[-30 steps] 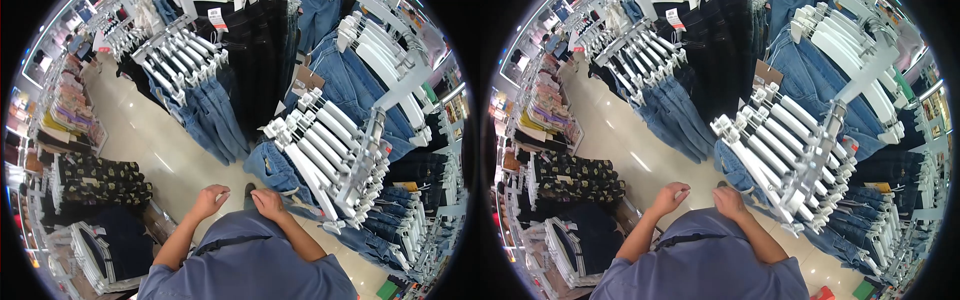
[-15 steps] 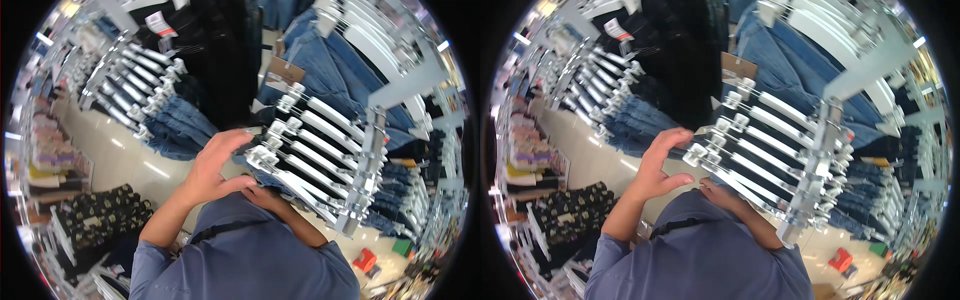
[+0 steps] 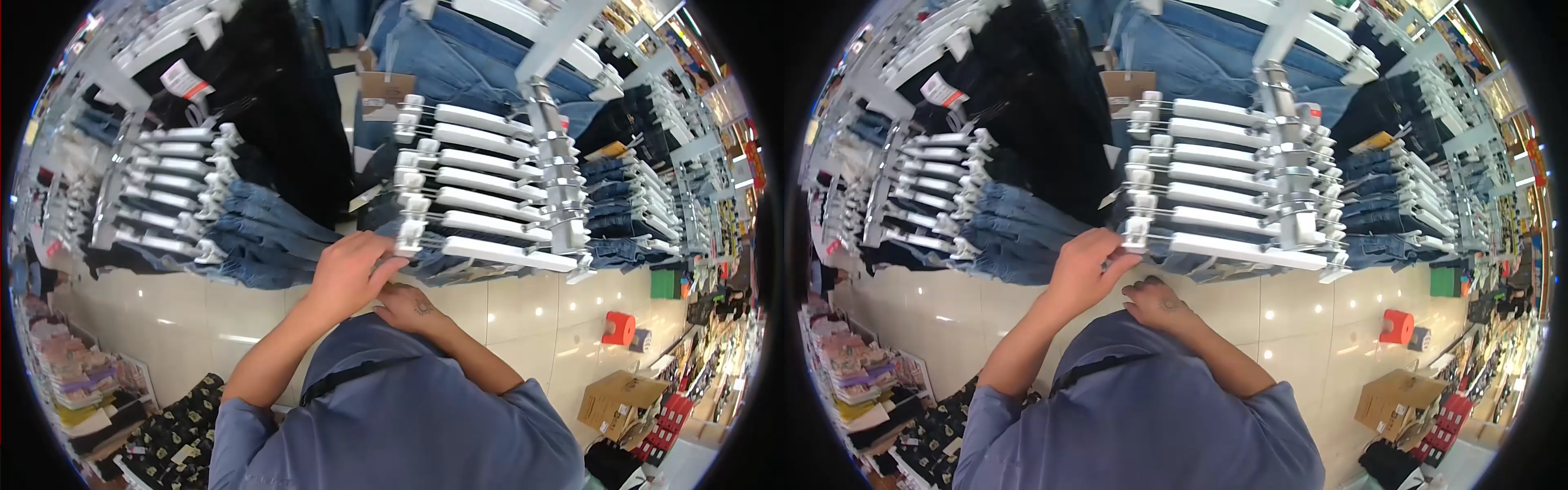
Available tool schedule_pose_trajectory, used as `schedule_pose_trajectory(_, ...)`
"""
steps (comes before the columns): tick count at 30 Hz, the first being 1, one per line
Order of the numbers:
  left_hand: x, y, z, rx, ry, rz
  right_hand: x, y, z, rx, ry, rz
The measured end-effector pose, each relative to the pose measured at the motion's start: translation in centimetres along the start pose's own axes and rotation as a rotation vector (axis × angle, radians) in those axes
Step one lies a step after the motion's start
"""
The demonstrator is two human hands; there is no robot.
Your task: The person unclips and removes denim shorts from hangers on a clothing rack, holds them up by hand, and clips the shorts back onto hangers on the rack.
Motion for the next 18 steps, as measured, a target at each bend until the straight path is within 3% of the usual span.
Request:
schedule_pose_trajectory(4, -5.5, 2.8, 1.1, -0.080, -0.101, 0.013, -0.6, 2.6, -0.7, 0.059, 0.000, -0.042)
schedule_pose_trajectory(9, -15.4, 7.3, 6.5, -0.064, -0.245, 0.194, 0.9, 6.4, 0.2, 0.053, -0.006, 0.008)
schedule_pose_trajectory(13, -21.5, 10.6, 12.8, -0.170, -0.635, 0.500, 4.7, 8.9, 0.4, 0.169, -0.105, 0.138)
schedule_pose_trajectory(18, -23.4, 12.6, 20.6, -0.122, -0.969, 0.482, 11.2, 14.7, 2.8, 0.311, -0.346, 0.269)
Point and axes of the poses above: each hand's wrist, its own x-axis towards the middle knuckle, its own z-axis out of the back of the hand, y = z × x, the point moved 2 cm from there along x, towards the middle knuckle, and after that the axes turned 9 degrees about -x, right-handed, at the moved point
